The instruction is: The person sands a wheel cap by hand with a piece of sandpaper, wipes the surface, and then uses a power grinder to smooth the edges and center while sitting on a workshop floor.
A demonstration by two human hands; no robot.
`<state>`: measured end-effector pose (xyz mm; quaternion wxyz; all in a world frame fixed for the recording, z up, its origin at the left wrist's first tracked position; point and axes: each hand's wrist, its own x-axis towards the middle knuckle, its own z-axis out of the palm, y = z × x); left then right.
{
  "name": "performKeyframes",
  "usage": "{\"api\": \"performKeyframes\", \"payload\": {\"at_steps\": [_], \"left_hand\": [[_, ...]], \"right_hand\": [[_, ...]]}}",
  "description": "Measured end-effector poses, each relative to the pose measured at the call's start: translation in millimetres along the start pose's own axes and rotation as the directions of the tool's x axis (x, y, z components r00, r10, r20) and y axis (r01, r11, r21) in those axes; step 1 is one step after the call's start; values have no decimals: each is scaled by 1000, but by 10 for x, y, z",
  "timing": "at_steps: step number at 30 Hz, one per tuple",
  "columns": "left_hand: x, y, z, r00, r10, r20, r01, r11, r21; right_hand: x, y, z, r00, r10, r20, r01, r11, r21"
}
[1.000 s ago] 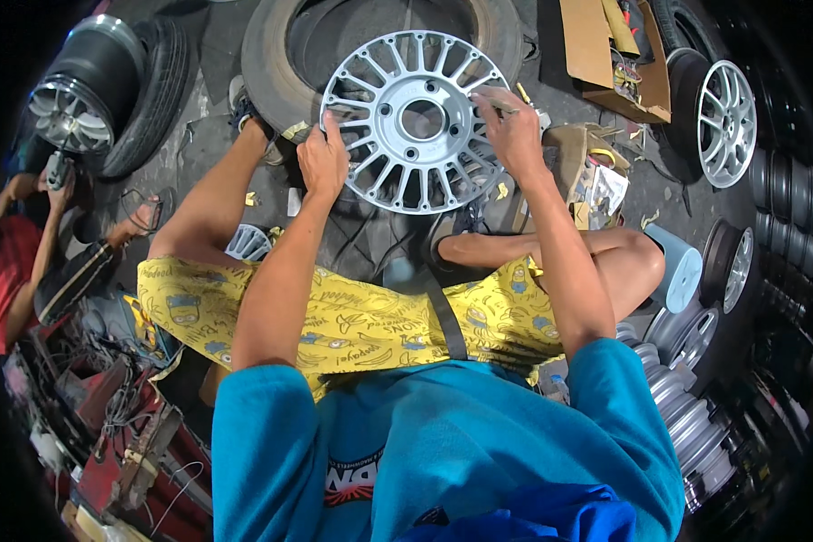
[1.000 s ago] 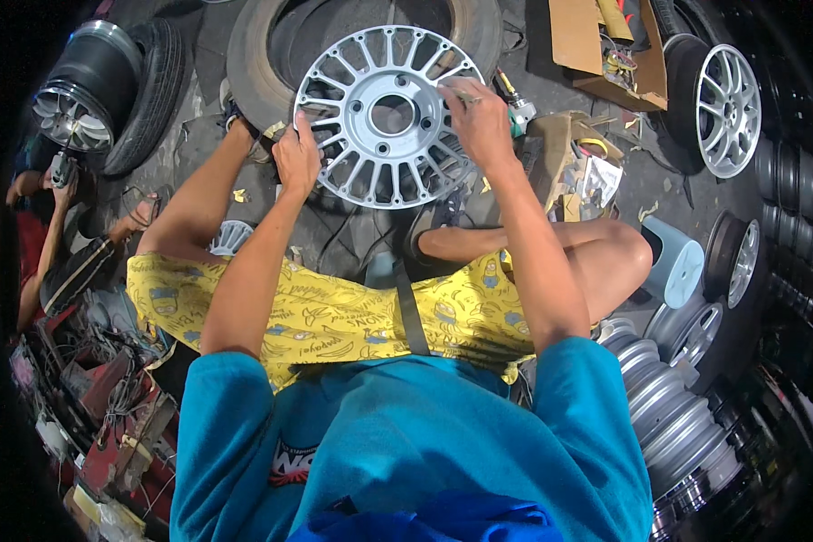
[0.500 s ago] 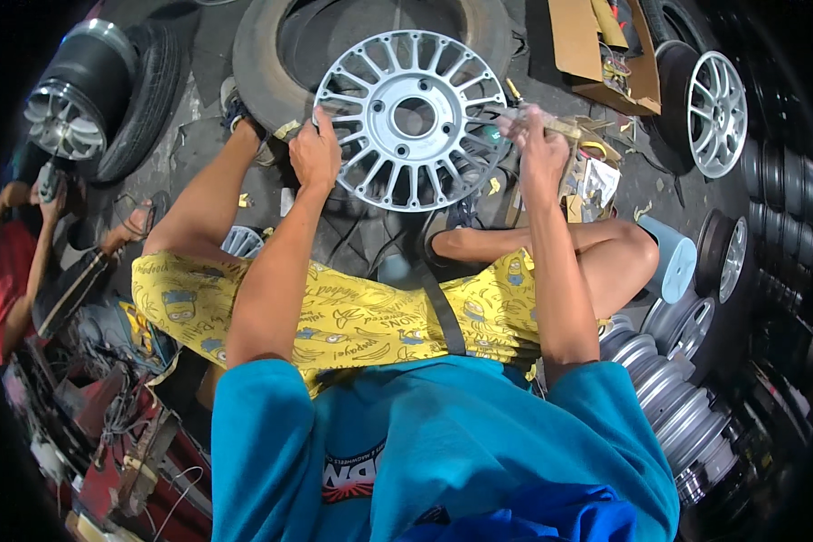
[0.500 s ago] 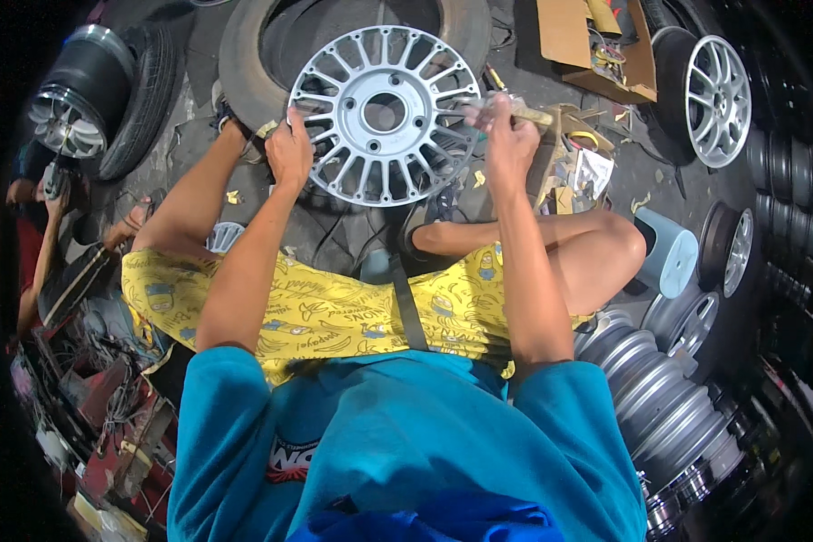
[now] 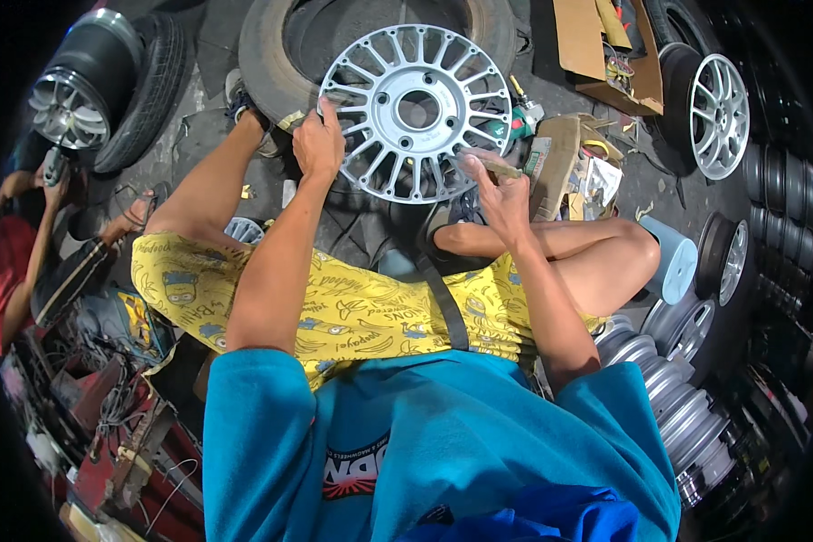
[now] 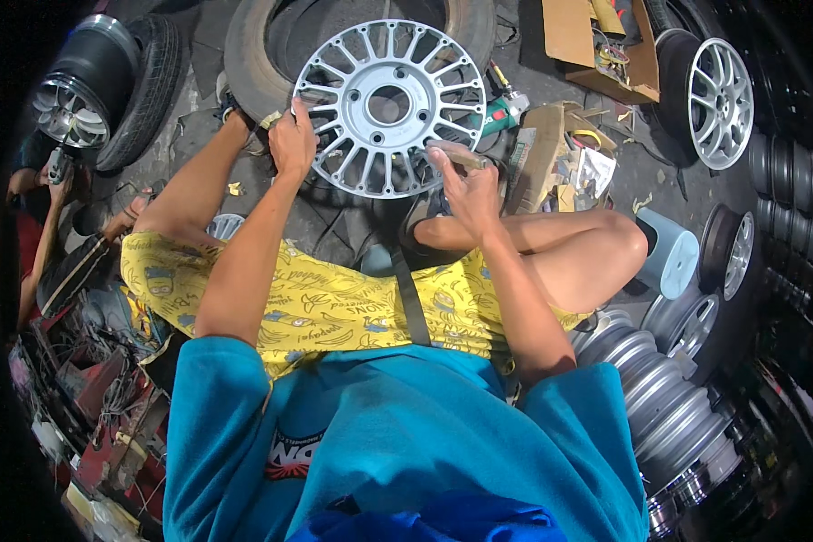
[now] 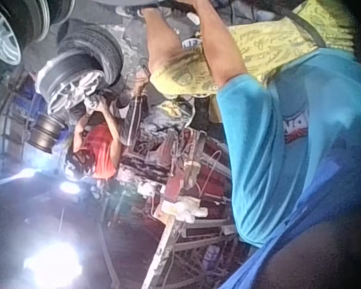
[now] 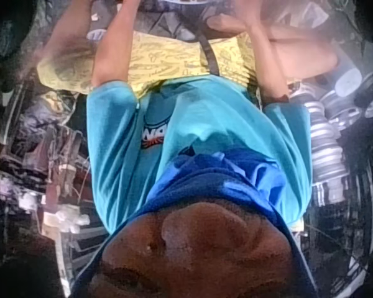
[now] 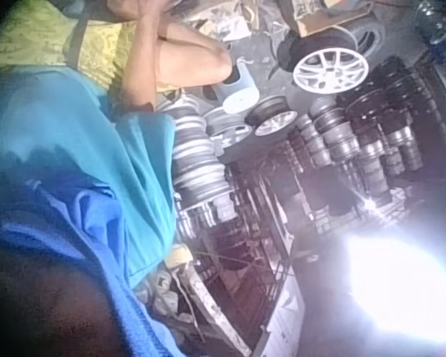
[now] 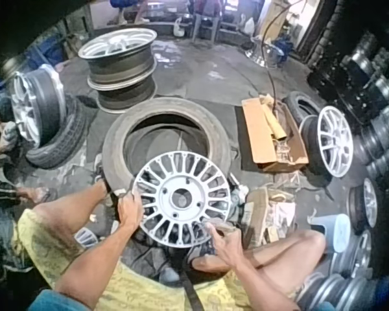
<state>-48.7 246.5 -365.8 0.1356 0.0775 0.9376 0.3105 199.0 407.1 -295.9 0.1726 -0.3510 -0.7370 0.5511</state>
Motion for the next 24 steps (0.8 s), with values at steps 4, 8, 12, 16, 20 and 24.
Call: {"api": "performKeyframes", "payload": {"at_steps": [4,8,12,16,20,24], "left_hand": [[6,-19,-3,1000,22,0,-22,1000,14],[-5,13,12,1000,13,1,-13,1000,-1],[-17,-23,8,1000,6,-17,-6,1000,12],[23,16,-5,1000,20,-15,-20,1000,14],[-61,67,-86,1000,11,10,-12,999,47],[-37,45,-48,998,52,-44,-50,998,44]], "right_hand": [[23,-69,45,986,-152,64,161,973,-166],[79,23,52,918,-368,147,396,870,-294],[88,-37,170,993,-68,93,101,904,-415],[160,80,48,983,185,7,-179,943,282],[477,44,-381,974,104,-203,-91,993,71],[953,197,-565,952,-110,-286,103,994,-40]]}}
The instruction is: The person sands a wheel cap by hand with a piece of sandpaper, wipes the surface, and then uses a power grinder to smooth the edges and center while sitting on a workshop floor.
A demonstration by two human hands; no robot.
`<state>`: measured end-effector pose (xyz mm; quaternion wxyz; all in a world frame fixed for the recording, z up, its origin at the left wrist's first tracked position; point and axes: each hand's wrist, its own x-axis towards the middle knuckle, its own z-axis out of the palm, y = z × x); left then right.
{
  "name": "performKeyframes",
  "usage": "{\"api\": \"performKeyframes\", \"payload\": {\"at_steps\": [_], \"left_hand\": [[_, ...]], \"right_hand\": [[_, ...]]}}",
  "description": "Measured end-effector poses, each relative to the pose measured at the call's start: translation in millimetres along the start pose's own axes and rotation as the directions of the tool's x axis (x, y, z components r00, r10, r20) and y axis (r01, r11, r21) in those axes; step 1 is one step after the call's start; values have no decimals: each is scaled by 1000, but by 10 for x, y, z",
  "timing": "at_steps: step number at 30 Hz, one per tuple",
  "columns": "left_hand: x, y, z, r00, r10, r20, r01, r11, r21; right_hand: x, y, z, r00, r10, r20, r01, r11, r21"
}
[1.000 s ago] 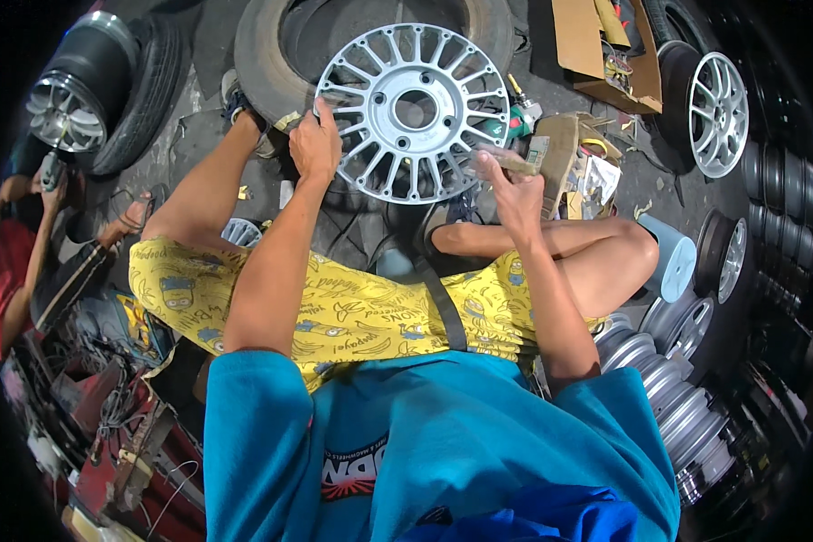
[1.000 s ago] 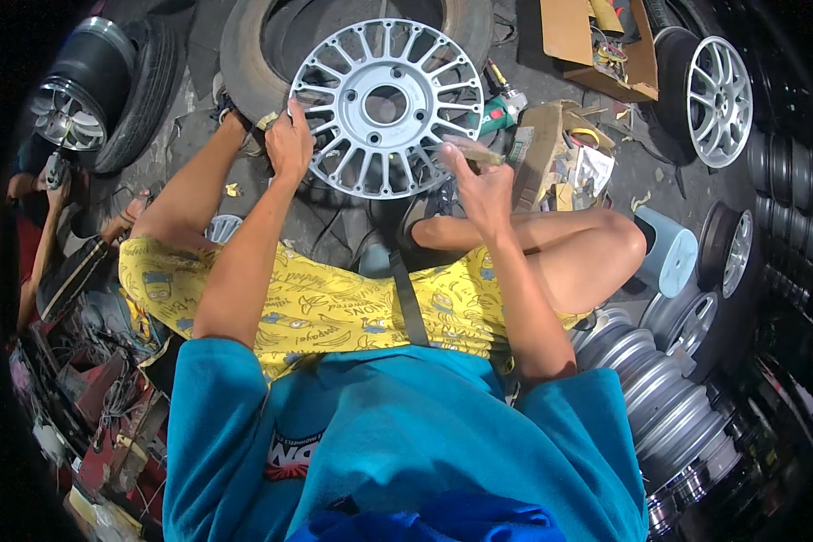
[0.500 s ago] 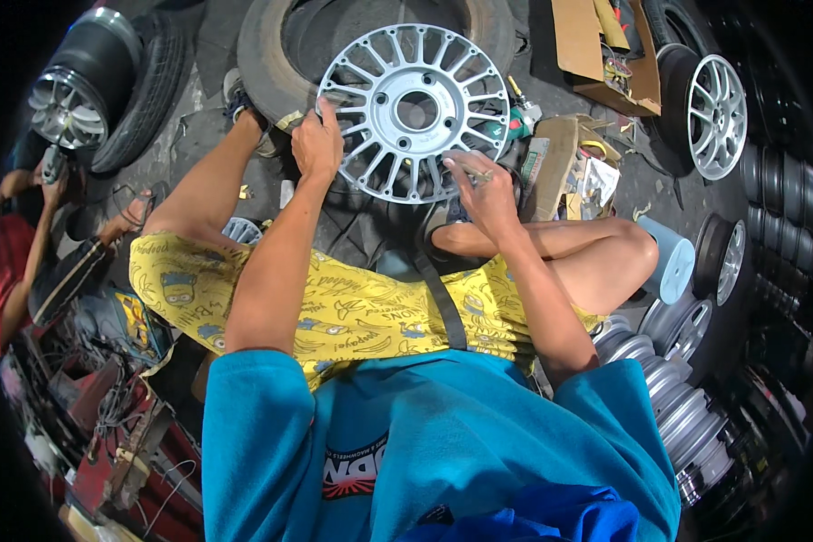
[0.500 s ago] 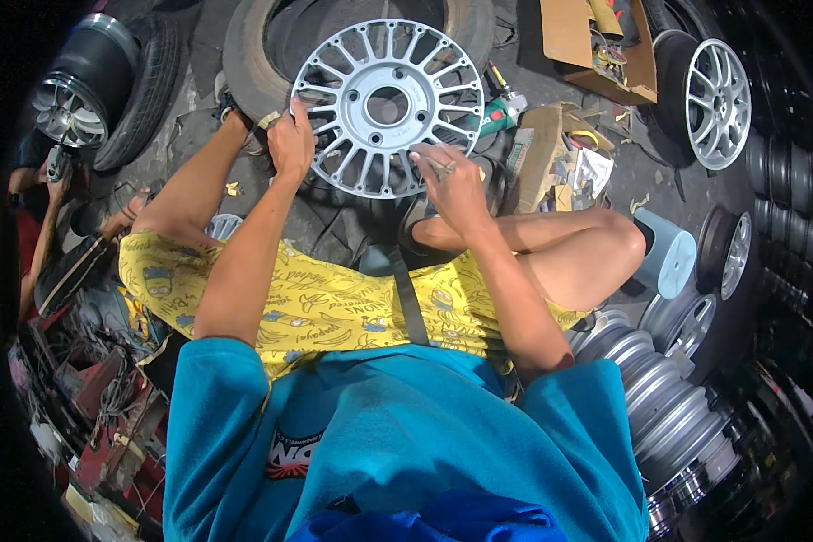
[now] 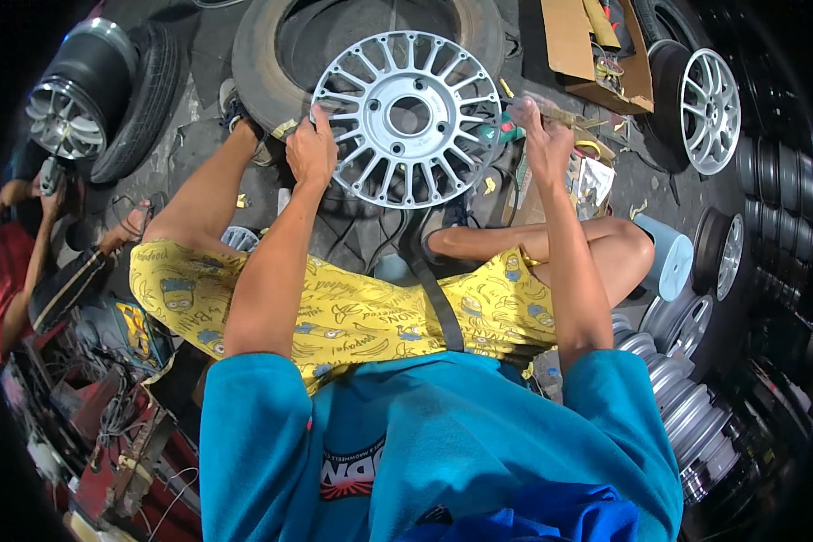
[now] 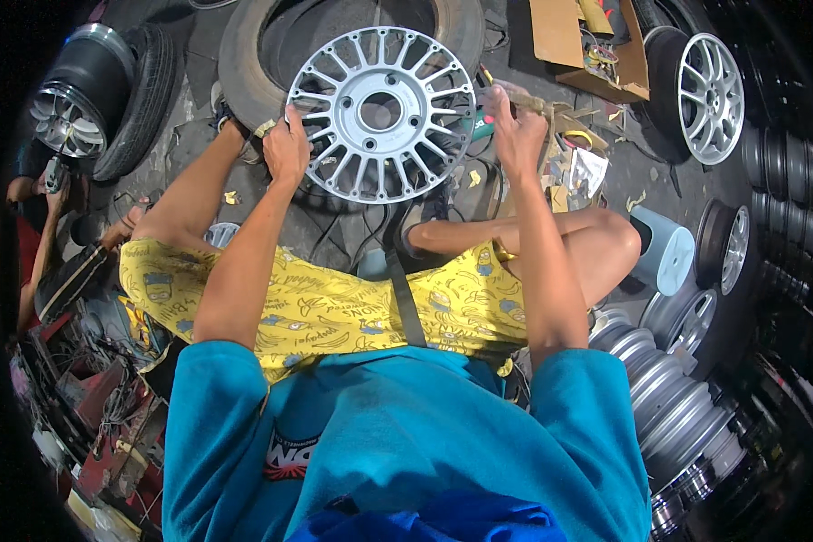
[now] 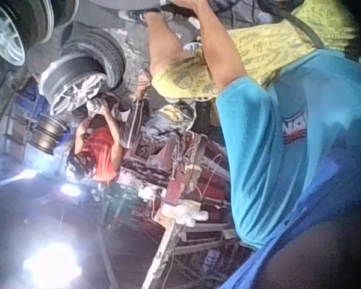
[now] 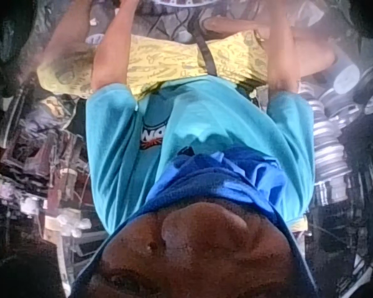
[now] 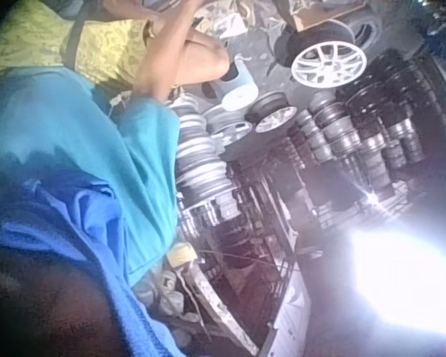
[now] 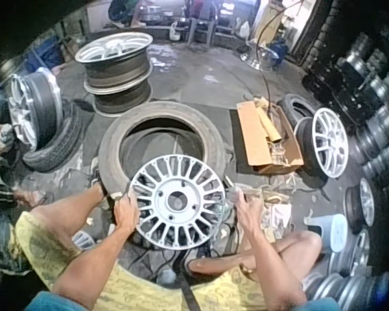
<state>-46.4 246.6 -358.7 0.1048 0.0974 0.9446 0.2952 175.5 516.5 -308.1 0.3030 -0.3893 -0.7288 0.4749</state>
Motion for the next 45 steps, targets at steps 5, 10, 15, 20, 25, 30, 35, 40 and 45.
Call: {"api": "performKeyframes", "payload": {"at_steps": [5,10,15,20,25,30,35,40,45], "left_hand": [[-7,18,-2,1000,11,2,-11,1000,-7],[22,-69,23,1000,5,-16,-5,1000,-3],[11,-24,35,999,11,-31,-11,1000,-7],[18,3,48,999,-11,-41,11,1000,-13],[32,-29,29,1000,-29,-1,29,999,-13],[44,-45,59,1000,-15,-11,14,999,-41],[59,-48,60,999,-30,20,30,999,-22],[65,-54,97,1000,-20,9,21,999,-43],[44,-31,29,999,-29,12,30,1000,-1]], "right_hand": [[164,-26,43,978,-124,165,165,950,-264],[183,-36,107,947,-199,253,287,877,-384],[125,-3,252,820,-518,243,572,745,-344],[169,38,306,939,341,-36,-337,938,85],[58,146,208,961,277,-6,-234,824,516],[-19,101,230,994,108,0,-106,975,197],[-2,67,222,1000,-6,26,6,1000,-11],[39,167,213,992,70,105,-90,976,197],[119,58,7,933,278,227,-358,686,633]]}}
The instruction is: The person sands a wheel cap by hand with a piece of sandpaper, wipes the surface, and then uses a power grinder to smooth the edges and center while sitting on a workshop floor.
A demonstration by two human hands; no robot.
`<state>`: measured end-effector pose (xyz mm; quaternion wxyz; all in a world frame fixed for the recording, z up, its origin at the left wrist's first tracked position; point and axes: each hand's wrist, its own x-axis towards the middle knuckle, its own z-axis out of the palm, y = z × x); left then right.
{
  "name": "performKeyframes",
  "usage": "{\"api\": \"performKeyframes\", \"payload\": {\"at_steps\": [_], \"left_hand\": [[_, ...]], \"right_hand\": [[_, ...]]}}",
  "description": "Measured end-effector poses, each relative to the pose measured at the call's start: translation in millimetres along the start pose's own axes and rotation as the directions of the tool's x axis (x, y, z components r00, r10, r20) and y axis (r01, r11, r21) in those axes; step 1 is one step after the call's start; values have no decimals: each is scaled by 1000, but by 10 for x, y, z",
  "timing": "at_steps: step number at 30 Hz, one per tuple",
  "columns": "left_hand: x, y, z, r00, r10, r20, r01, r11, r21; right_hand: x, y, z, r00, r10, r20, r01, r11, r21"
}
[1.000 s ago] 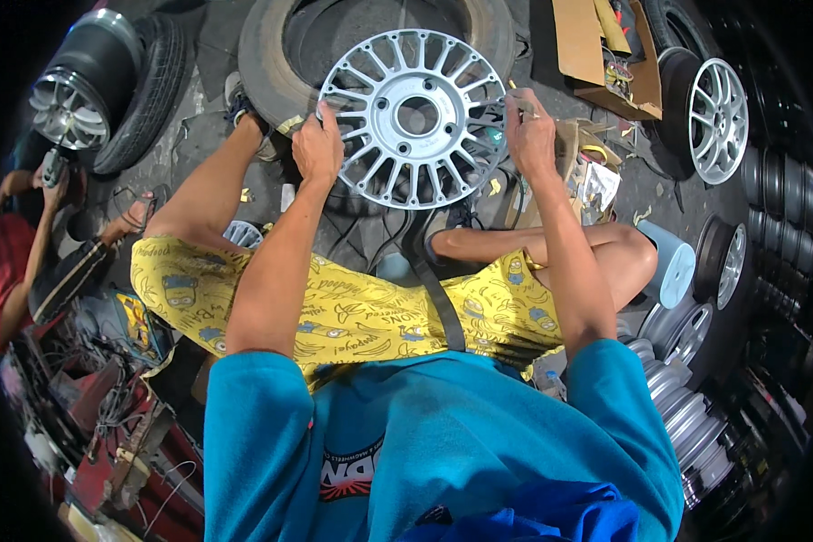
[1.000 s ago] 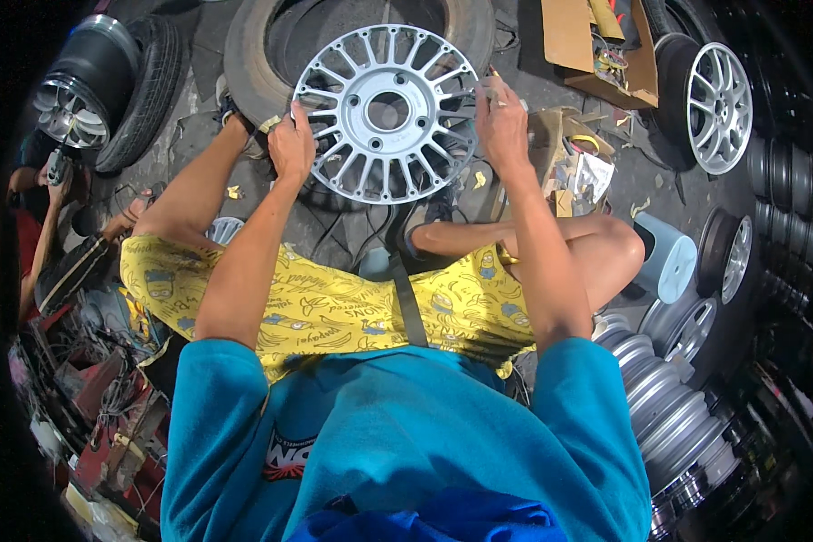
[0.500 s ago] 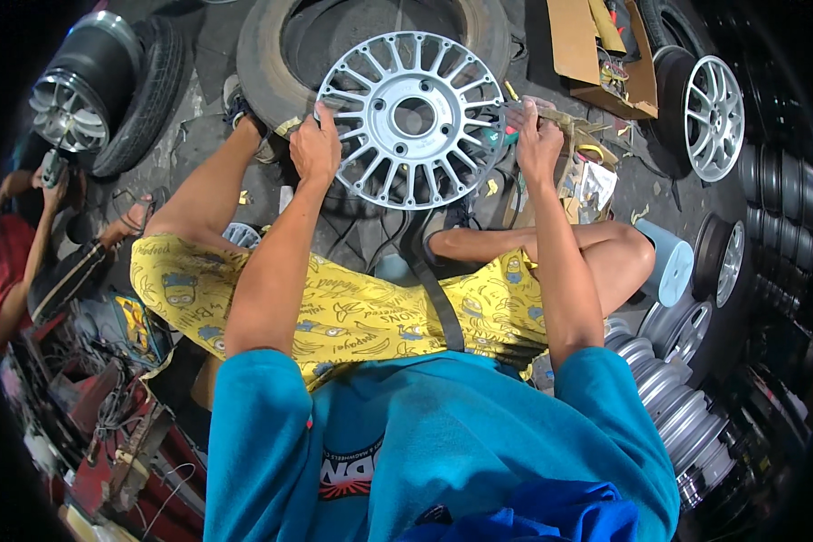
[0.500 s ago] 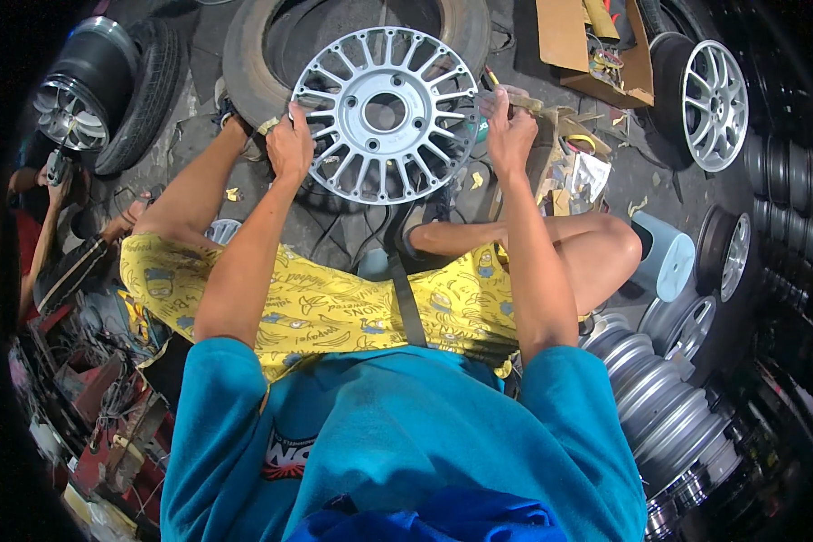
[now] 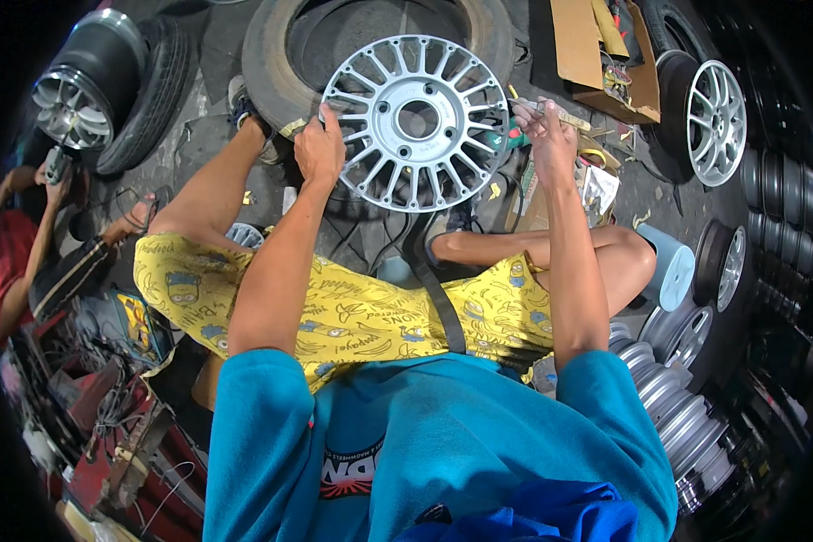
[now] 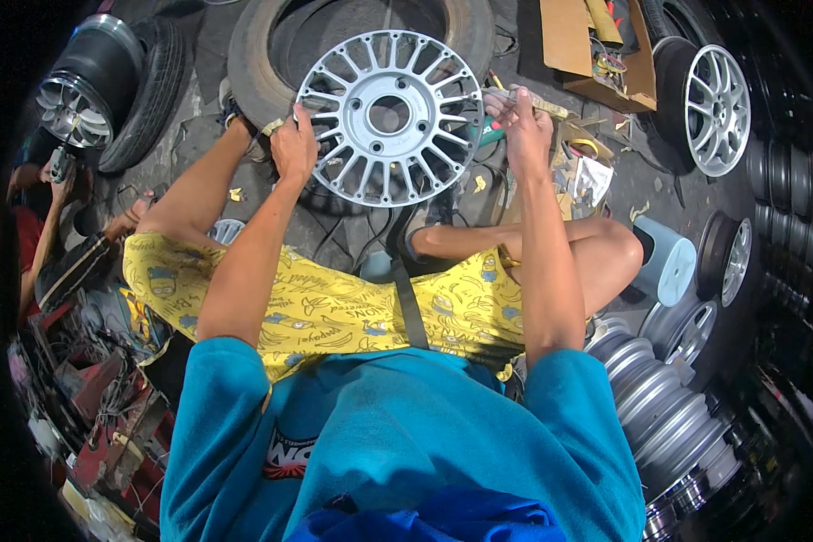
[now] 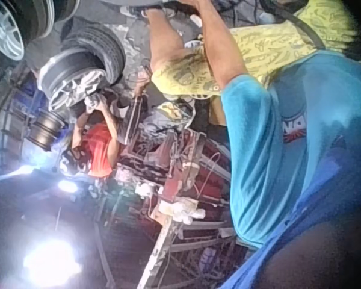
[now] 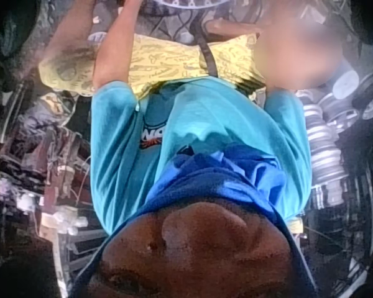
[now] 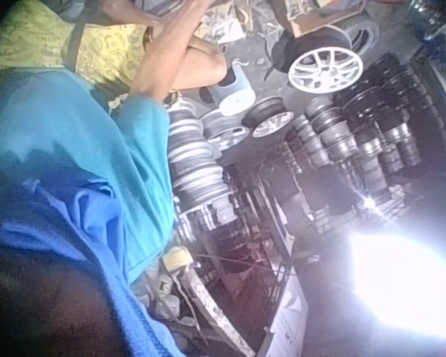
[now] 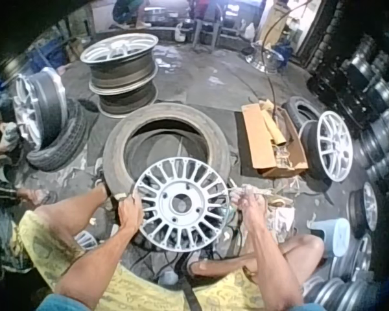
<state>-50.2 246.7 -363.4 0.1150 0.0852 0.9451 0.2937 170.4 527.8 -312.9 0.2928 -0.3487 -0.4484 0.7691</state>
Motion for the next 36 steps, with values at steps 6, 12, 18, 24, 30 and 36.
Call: {"api": "performKeyframes", "payload": {"at_steps": [6,12,18,24,30,36], "left_hand": [[-23,51,-22,1000,6,-9,-6,1000,-7],[-8,30,-47,1000,-1,-2,1,1000,2],[-31,34,6,999,15,-30,-15,1000,6],[-11,29,-48,998,-45,38,46,998,-36],[5,31,-1,1000,13,28,-12,1000,-27],[-14,33,-6,1000,10,22,-9,1000,-17]], "right_hand": [[149,57,249,982,-186,43,189,909,-371],[281,-90,465,922,-229,312,352,165,-921],[492,-106,484,999,-44,-5,38,923,-383],[1,-16,675,972,-109,210,190,889,-418],[-1,350,831,941,-177,288,331,662,-673],[-17,385,1007,863,-329,384,500,443,-744]]}}
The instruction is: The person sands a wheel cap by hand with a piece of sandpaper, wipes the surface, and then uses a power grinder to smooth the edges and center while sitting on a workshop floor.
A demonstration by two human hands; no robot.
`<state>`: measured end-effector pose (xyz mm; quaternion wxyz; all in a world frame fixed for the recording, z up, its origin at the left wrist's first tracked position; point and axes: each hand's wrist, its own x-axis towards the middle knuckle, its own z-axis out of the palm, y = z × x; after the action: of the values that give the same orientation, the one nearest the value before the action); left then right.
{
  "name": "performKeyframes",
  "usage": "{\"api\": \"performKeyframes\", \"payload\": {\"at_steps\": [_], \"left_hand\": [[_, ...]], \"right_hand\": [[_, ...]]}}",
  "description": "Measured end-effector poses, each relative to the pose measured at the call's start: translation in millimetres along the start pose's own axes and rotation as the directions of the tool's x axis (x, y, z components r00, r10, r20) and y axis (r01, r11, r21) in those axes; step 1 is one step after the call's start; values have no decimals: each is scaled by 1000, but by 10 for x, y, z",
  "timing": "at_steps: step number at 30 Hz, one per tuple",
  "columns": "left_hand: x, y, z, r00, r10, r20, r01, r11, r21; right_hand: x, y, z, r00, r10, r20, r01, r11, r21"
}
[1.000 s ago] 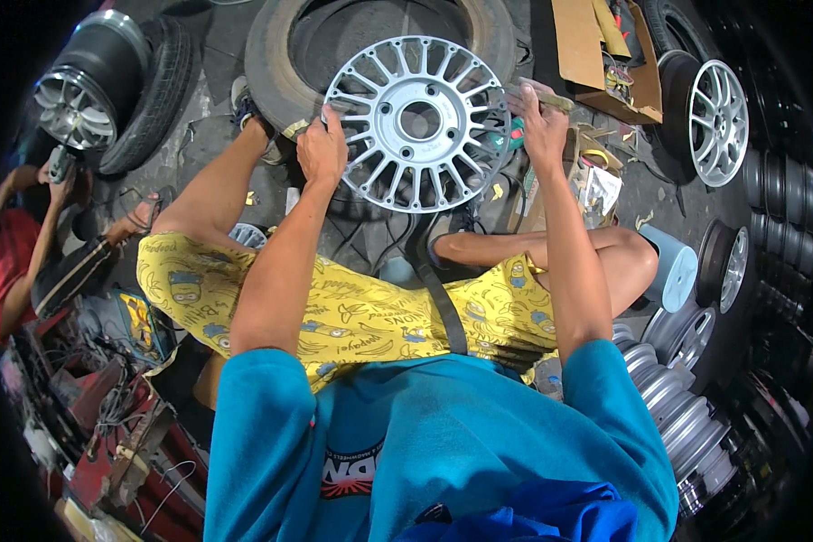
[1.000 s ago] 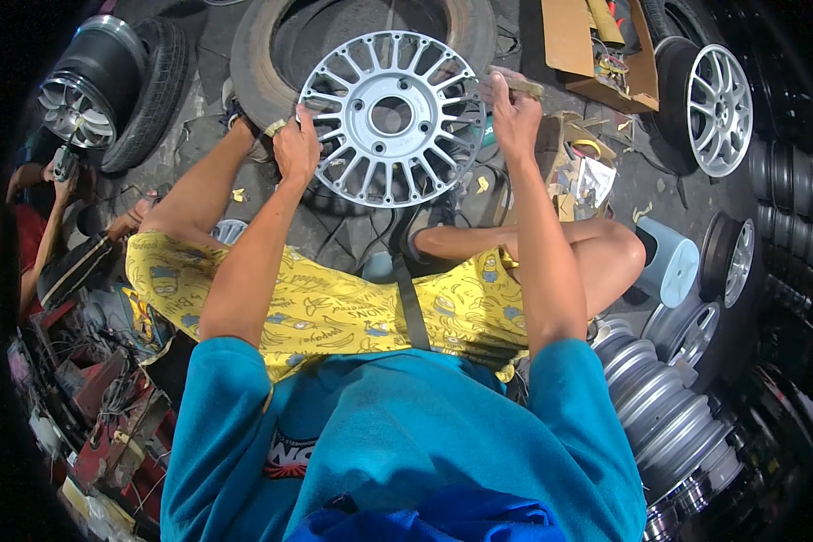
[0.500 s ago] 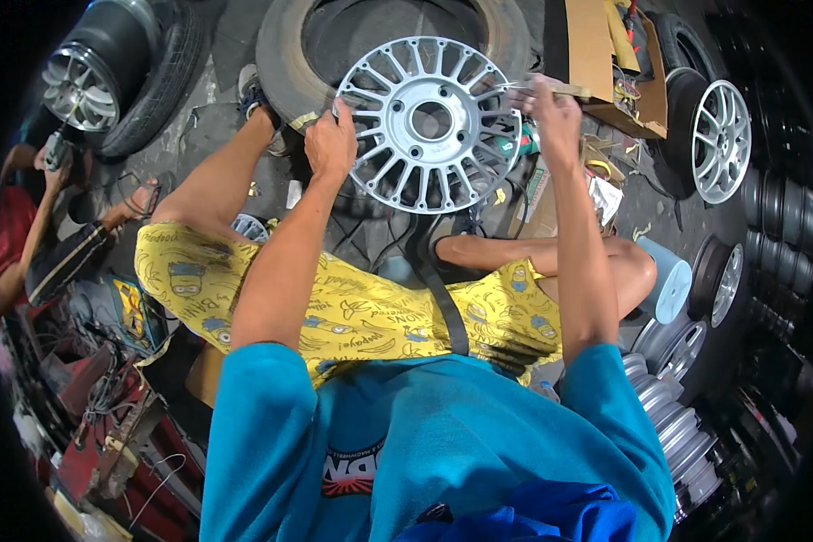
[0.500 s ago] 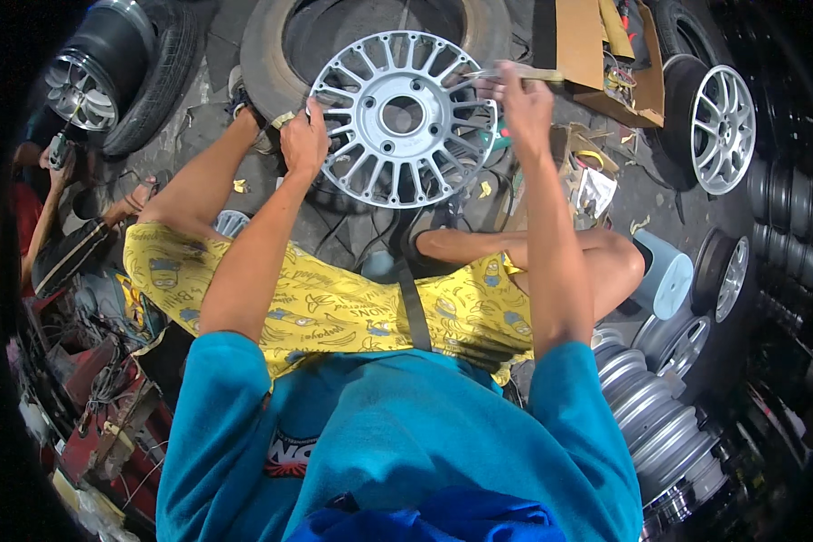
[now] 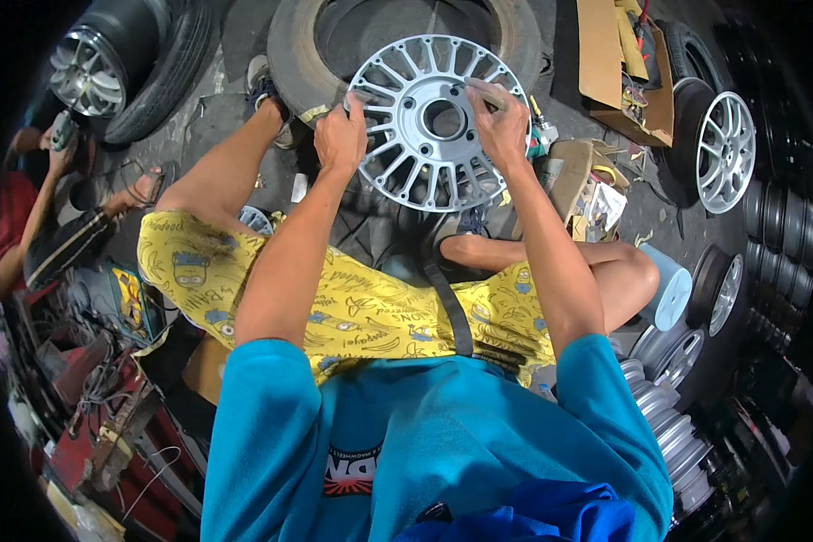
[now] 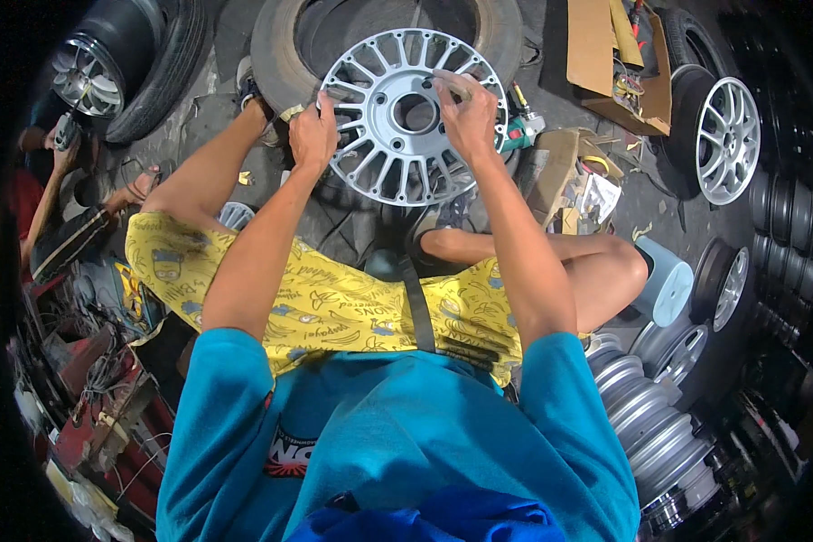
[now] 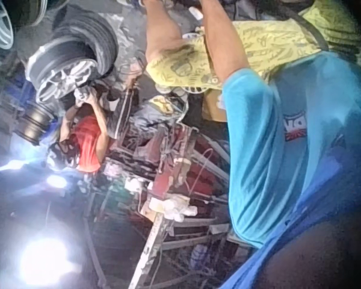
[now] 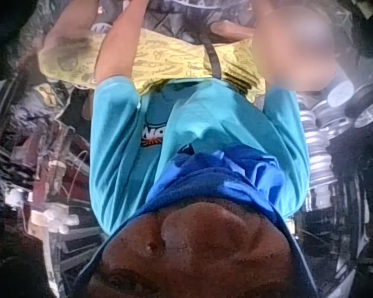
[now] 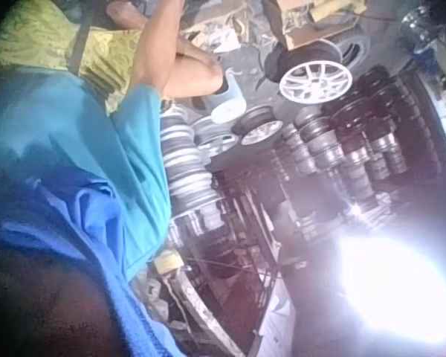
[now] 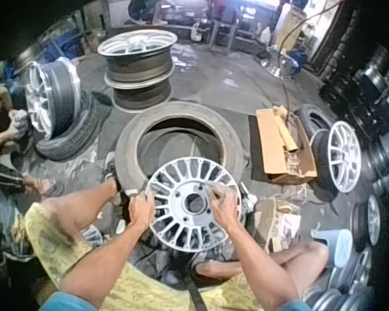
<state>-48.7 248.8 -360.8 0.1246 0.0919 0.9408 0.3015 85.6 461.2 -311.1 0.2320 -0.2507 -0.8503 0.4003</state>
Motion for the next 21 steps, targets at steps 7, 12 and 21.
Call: {"api": "performKeyframes", "payload": {"at_steps": [7,12,21], "left_hand": [[0,-12,8,1000,8,-12,-8,1000,7],[-33,19,-9,999,-15,-31,16,1000,20],[-38,31,-31,1000,7,-23,-6,1000,13]], "right_hand": [[-8,138,43,989,95,114,-113,979,167],[117,128,-58,955,198,219,-245,947,209],[17,92,166,889,-447,-99,425,886,-187]]}}
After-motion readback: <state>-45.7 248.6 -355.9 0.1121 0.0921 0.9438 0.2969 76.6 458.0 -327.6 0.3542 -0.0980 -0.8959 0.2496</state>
